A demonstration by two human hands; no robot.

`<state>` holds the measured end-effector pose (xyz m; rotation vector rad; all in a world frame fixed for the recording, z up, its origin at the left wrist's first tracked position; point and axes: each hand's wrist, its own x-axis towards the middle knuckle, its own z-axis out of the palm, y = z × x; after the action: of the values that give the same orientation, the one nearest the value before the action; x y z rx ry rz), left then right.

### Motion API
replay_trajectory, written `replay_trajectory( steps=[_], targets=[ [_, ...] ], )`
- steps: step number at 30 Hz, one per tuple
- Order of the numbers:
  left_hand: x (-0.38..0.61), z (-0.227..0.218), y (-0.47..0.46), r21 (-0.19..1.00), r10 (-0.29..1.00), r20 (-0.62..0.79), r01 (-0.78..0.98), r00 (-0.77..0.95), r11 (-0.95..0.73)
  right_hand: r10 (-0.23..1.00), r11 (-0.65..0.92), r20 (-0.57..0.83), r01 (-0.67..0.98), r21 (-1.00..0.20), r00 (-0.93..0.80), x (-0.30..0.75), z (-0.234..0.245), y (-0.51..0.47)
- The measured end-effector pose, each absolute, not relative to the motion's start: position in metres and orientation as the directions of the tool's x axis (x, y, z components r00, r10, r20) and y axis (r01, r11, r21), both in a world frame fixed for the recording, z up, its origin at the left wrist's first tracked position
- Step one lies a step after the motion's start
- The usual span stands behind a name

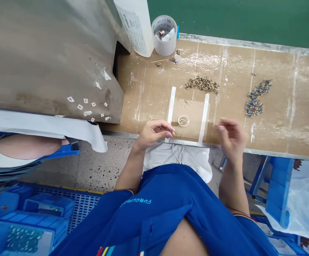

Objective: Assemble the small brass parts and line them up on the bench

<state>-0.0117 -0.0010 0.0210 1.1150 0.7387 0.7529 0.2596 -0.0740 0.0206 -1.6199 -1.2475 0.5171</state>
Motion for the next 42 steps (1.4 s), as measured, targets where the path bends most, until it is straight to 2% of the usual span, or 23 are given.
replay_trajectory(
  steps=[1, 3, 8, 11, 14, 20, 23, 26, 29, 35, 42],
  targets=[
    [-0.006, 0.018, -0.001, 0.948, 0.81, -0.151, -0.15, 0.566, 0.282, 0.951, 0.021, 0.16, 0.459, -0.888, 0.265, 0.248, 0.021, -0.071],
    [0.002, 0.013, -0.001, 0.946, 0.787, -0.165, -0.132, 0.594, 0.298, 0.986, 0.014, 0.08, 0.41, -0.912, 0.145, 0.228, 0.018, -0.064],
    [0.005, 0.007, -0.002, 0.956, 0.78, -0.14, -0.122, 0.61, 0.267, 0.986, -0.022, 0.037, 0.343, -0.939, 0.163, 0.207, 0.008, -0.045],
    [0.003, 0.005, -0.002, 0.958, 0.764, -0.138, -0.111, 0.631, 0.265, 0.987, 0.03, 0.088, 0.374, -0.927, 0.137, 0.207, 0.008, -0.04],
    [0.004, 0.003, -0.001, 0.959, 0.754, -0.142, -0.1, 0.641, 0.266, 0.976, 0.145, 0.2, 0.442, -0.885, 0.081, 0.208, 0.011, -0.037],
    [0.005, 0.002, 0.001, 0.971, 0.747, -0.139, -0.059, 0.65, 0.232, 0.939, 0.304, 0.341, 0.588, -0.75, -0.051, 0.2, 0.016, -0.03],
    [0.006, 0.004, 0.0, 0.99, 0.757, -0.102, -0.009, 0.645, 0.141, 0.922, 0.338, 0.378, 0.658, -0.673, -0.087, 0.198, 0.018, -0.024],
    [0.007, 0.006, -0.003, 0.997, 0.772, -0.036, 0.075, 0.635, -0.015, 0.923, 0.318, 0.378, 0.697, -0.643, -0.073, 0.202, 0.021, -0.021],
    [0.008, 0.007, -0.006, 0.987, 0.777, 0.015, 0.113, 0.63, -0.111, 0.93, 0.31, 0.362, 0.663, -0.681, -0.063, 0.207, 0.022, -0.022],
    [0.009, 0.006, -0.007, 0.979, 0.794, 0.046, 0.131, 0.606, -0.157, 0.946, 0.247, 0.319, 0.495, -0.833, 0.065, 0.199, 0.012, -0.03],
    [0.008, 0.007, -0.005, 0.978, 0.784, 0.065, 0.118, 0.617, -0.174, 0.94, 0.146, 0.252, 0.397, -0.906, 0.23, 0.2, 0.013, -0.031]
  ],
)
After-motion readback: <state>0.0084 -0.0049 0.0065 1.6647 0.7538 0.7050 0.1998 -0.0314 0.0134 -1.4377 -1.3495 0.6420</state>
